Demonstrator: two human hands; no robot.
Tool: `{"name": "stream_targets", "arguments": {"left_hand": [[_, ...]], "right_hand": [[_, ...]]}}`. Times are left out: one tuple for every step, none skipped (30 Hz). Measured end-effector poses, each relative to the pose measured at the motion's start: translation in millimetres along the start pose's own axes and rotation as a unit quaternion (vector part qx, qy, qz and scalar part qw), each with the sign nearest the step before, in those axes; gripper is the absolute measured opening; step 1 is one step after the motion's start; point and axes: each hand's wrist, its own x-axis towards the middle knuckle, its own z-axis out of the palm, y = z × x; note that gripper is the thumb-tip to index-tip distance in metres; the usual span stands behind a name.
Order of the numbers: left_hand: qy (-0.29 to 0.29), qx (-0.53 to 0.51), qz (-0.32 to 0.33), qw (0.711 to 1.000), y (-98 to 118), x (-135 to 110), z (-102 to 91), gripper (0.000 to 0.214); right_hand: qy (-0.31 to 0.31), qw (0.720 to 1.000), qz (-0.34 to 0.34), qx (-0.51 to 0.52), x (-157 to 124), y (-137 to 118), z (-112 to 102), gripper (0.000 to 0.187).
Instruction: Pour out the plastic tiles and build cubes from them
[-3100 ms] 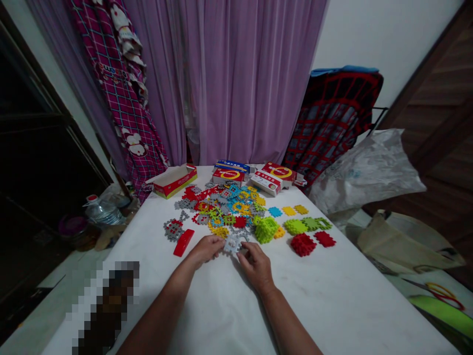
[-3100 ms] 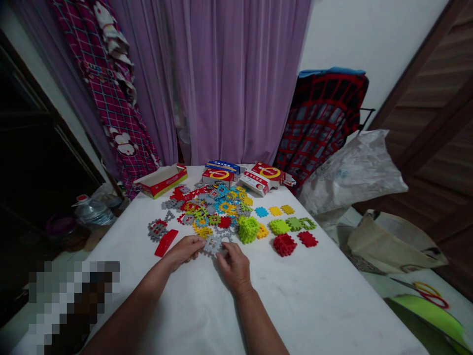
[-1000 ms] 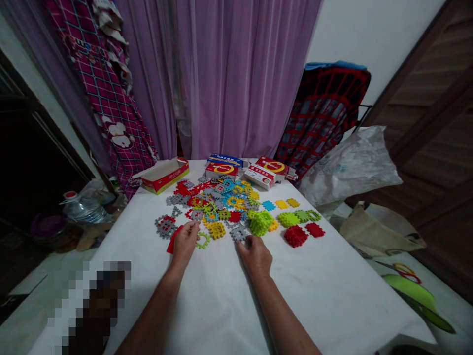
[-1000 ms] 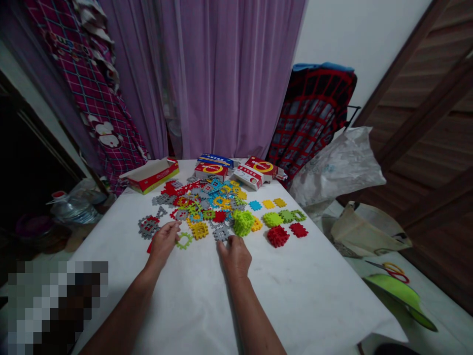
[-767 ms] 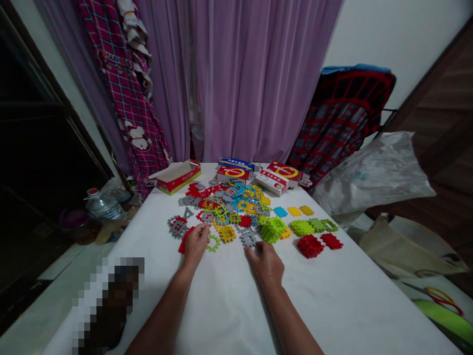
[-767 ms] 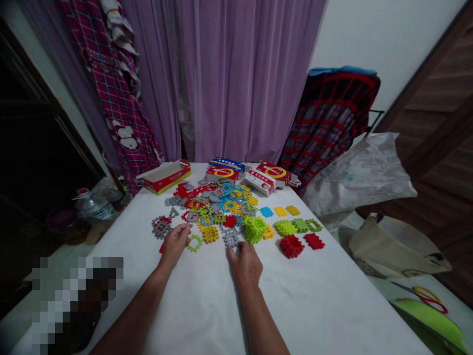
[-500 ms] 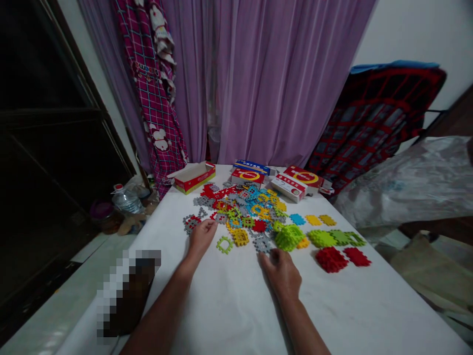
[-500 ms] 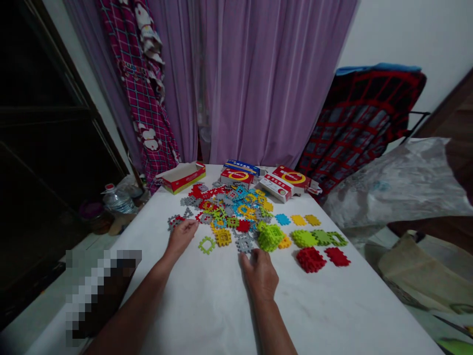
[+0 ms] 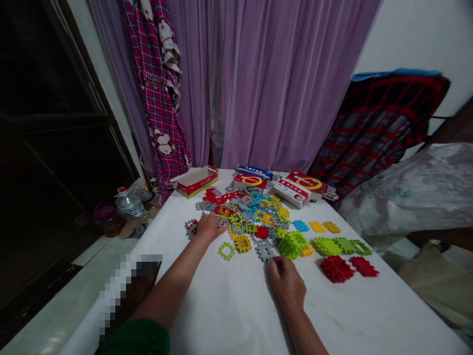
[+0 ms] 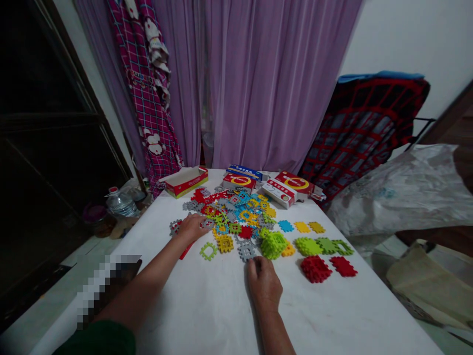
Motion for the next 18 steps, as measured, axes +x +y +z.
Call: {"name": "stream_targets", "arguments": {"left_hand": [[-0.001,0.007,0.011,1.0,3.3,1.9,1.7,0.038],[-0.001,0.012,0.018,1.0,5.6,3.5,2.9,0.036],[0.0,0.014,0.024,1.0,7.1,4.6,3.8,0.031],[0.001,0.015,0.028,1.0,7.4,5.4,4.4,0.026],[0.002,0.015,0.031,0.999,6.7,5.8,4.7,0.022],[0.002,0.015,0.035,0.999,4.8,5.8,4.7,0.019],[0.001,0.017,0.037,0.999,1.9,5.3,4.3,0.019],[0.003,0.017,0.038,0.999,-1.9,4.1,3.5,0.02],[0.01,0.011,0.037,0.999,-6.1,2.4,2.3,0.023],[0.023,-0.003,0.032,0.999,-10.3,0.1,0.8,0.026],[0.044,-0.026,0.023,0.998,-13.8,-2.7,-1.0,0.027],[0.071,-0.059,0.009,0.996,-16.1,-6.0,-2.7,0.026],[0.097,-0.105,-0.009,0.99,-16.6,-9.7,-4.1,0.025],[0.113,-0.162,-0.03,0.98,-15.1,-13.5,-4.9,0.024],[0.112,-0.225,-0.054,0.966,-11.4,-17.5,-4.8,0.023],[0.094,-0.295,-0.077,0.948,-5.7,-21.6,-3.7,0.023],[0.064,-0.364,-0.098,0.924,1.7,-25.9,-1.5,0.024],[0.027,-0.427,-0.116,0.896,10.2,-30.3,1.5,0.024]], "right_hand": [[0.001,1.0,0.0,0.0,0.1,0.2,0.1,0.031],[0.0,1.0,0.001,0.001,0.1,0.2,0.1,0.031],[-0.002,1.0,0.003,0.001,0.2,0.0,0.0,0.031],[-0.005,1.0,0.006,0.001,0.2,-0.3,-0.3,0.031],[-0.009,1.0,0.009,0.001,0.1,-0.6,-0.7,0.031],[-0.012,1.0,0.013,0.001,0.1,-0.9,-1.1,0.031],[-0.015,1.0,0.015,0.002,0.1,-1.0,-1.5,0.032],[-0.016,1.0,0.016,0.003,0.2,-1.0,-1.8,0.032],[-0.015,1.0,0.015,0.006,0.3,-0.8,-1.9,0.031],[-0.014,1.0,0.013,0.01,0.5,-0.5,-2.0,0.031],[-0.011,1.0,0.011,0.014,0.8,-0.1,-1.8,0.031],[-0.009,1.0,0.01,0.019,1.0,0.3,-1.5,0.031],[-0.007,1.0,0.009,0.023,1.3,0.7,-1.0,0.031],[-0.005,1.0,0.009,0.026,1.4,1.0,-0.5,0.031],[-0.004,0.999,0.007,0.031,1.4,1.2,0.0,0.031],[-0.002,0.999,0.004,0.037,1.3,1.3,0.6,0.031],[-0.002,0.999,0.0,0.045,1.0,1.3,1.1,0.031],[0.0,0.999,-0.005,0.053,0.5,1.3,1.7,0.032]]}}
